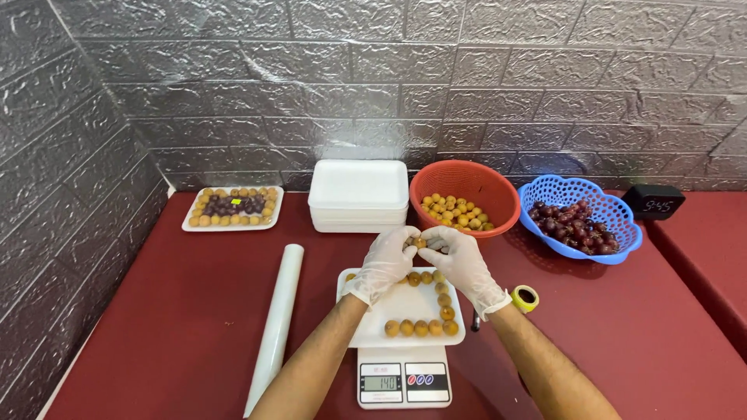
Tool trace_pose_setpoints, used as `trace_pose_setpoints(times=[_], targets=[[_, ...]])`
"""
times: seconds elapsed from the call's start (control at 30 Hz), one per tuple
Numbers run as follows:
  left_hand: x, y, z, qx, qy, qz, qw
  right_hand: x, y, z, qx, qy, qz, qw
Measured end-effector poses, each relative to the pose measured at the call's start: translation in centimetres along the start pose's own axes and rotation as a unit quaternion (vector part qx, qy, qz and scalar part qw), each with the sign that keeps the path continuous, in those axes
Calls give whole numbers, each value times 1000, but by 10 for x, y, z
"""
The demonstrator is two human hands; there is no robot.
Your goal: A person wearing gloves picks small fruits from a basket and arranges them neatly on a white tray placed on a digital scale.
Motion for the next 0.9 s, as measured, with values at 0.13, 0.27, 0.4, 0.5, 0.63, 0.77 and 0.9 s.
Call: trace_pose_setpoints(times=[0.13, 0.27, 0.4, 0.5, 0.63, 0.77, 0.9], targets=[[3, 13, -21, -3, 12, 2, 1000, -6, 18, -16, 25, 15, -30, 999], [12, 42, -18, 3, 7, 7, 1000, -13, 35, -33, 36, 8, -52, 998], [18, 60, -28, 30, 12, 8, 999, -21, 47, -37, 34, -15, -78, 996], [19, 72, -32, 36, 14, -4, 999, -31, 55, -36, 46, -3, -91, 995], [24, 97, -19, 54, 28, -15, 998, -34, 63, -40, 67, 20, -98, 993], [26, 107, -38, 81, -3, -25, 996, -50, 65, -32, 79, 49, -108, 990], [27, 119, -42, 117, -12, -28, 993, -49, 82, -59, 104, 38, -135, 985]])
Point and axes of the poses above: each hand's wrist, its own y-axis away from the middle knuckle, its own x-axis out of the back of the hand, z = x × y, the point moved 5 cm from there along -y, towards the middle knuckle, and after that the axes turned 14 degrees about y, right-handed, at the moved point
